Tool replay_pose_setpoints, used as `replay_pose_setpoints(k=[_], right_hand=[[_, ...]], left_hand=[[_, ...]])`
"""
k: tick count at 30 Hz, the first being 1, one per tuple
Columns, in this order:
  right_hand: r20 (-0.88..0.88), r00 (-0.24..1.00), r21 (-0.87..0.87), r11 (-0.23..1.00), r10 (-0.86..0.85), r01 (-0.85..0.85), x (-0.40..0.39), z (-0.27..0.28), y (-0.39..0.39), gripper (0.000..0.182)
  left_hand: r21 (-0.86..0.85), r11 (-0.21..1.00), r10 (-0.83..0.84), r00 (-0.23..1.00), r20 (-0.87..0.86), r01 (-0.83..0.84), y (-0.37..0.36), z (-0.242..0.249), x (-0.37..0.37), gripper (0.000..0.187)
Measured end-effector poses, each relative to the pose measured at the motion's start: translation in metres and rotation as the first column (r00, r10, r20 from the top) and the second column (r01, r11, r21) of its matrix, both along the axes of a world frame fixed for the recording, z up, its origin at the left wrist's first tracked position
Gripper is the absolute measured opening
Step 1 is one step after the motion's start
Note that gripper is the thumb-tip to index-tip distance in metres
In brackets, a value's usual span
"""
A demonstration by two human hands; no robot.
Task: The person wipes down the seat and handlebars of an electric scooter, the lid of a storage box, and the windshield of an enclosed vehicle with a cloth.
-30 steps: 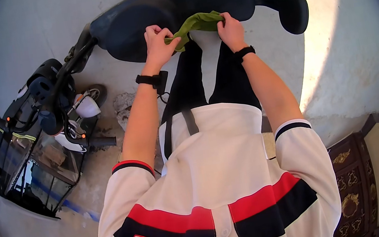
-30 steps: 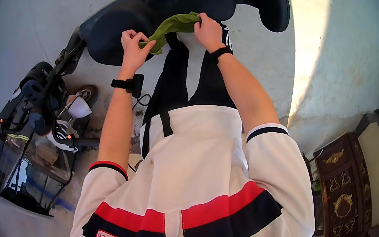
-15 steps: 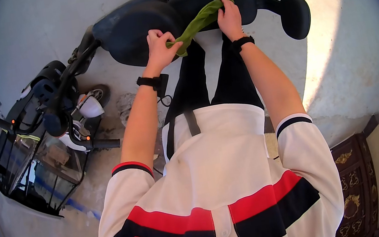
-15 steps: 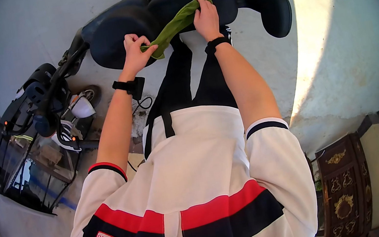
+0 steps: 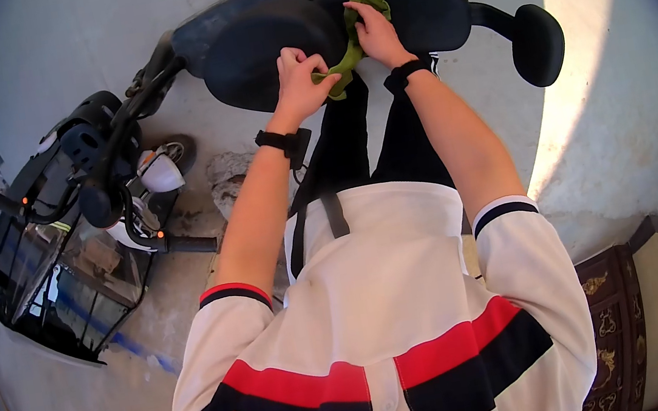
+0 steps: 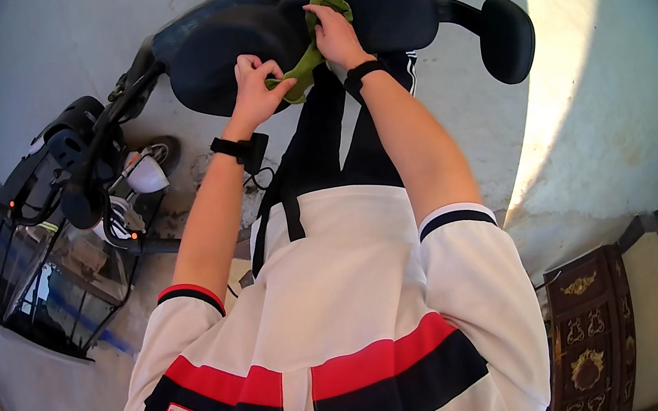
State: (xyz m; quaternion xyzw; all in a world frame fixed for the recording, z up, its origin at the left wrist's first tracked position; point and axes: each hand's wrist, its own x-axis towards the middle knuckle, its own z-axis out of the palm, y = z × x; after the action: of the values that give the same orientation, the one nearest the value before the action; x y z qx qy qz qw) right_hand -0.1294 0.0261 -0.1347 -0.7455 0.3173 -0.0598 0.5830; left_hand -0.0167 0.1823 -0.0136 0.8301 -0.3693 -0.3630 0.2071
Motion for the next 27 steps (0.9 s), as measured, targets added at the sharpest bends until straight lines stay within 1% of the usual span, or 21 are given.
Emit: replay_pose_setpoints(k=[2,5,8,11,14,17,20,23,24,26,27], right_hand=[[-0.027,0.999,0.066,0.998,0.021,-0.019,-0.001,-0.001,0.001,0.047],[-0.016,0.996,0.048,0.995,0.093,-0.092,-0.003,0.002,0.005,0.048],[0.051,0.995,-0.077,0.993,0.09,-0.086,-0.001,0.002,-0.002,0.053],[0.013,1.0,-0.249,0.968,-0.019,0.022,0.008,0.005,-0.01,0.057],[-0.026,0.994,-0.174,0.979,-0.11,0.104,0.014,0.005,-0.009,0.06],[-0.087,0.991,0.039,0.993,-0.103,0.107,0.012,-0.003,-0.004,0.06],[0.039,0.998,0.114,0.993,-0.041,0.036,0.007,-0.012,-0.002,0.06],[0.074,0.993,0.15,0.983,0.093,-0.103,0.011,-0.022,0.004,0.06],[0.057,0.99,0.18,0.974,0.129,-0.138,0.012,-0.02,0.005,0.059],[0.029,0.979,0.245,0.948,0.199,-0.2,0.014,-0.016,0.007,0.058],[0.032,0.981,0.257,0.947,0.191,-0.192,0.014,-0.02,0.012,0.054]], left_hand=[[-0.004,1.0,0.007,1.0,-0.017,-0.008,-0.001,0.0,0.0,0.028],[0.022,1.0,-0.005,1.0,0.009,0.005,-0.004,0.005,-0.001,0.028],[-0.021,1.0,-0.02,1.0,0.011,0.02,0.0,-0.001,0.0,0.028],[-0.017,1.0,-0.01,1.0,-0.006,0.01,0.001,-0.003,0.0,0.029],[-0.026,1.0,-0.009,1.0,0.001,0.009,0.0,-0.001,0.0,0.029],[-0.016,1.0,-0.002,1.0,-0.008,0.002,0.0,-0.001,-0.001,0.029],[-0.017,1.0,0.002,1.0,0.006,-0.001,0.0,-0.001,-0.003,0.029],[-0.019,1.0,-0.006,1.0,0.026,0.006,0.0,-0.001,-0.003,0.029],[-0.018,1.0,-0.003,1.0,0.021,0.003,0.0,-0.001,-0.003,0.029],[-0.012,1.0,-0.001,1.0,0.014,0.001,-0.001,0.0,-0.002,0.029],[-0.01,1.0,-0.002,1.0,0.016,0.002,0.0,0.0,-0.002,0.029]])
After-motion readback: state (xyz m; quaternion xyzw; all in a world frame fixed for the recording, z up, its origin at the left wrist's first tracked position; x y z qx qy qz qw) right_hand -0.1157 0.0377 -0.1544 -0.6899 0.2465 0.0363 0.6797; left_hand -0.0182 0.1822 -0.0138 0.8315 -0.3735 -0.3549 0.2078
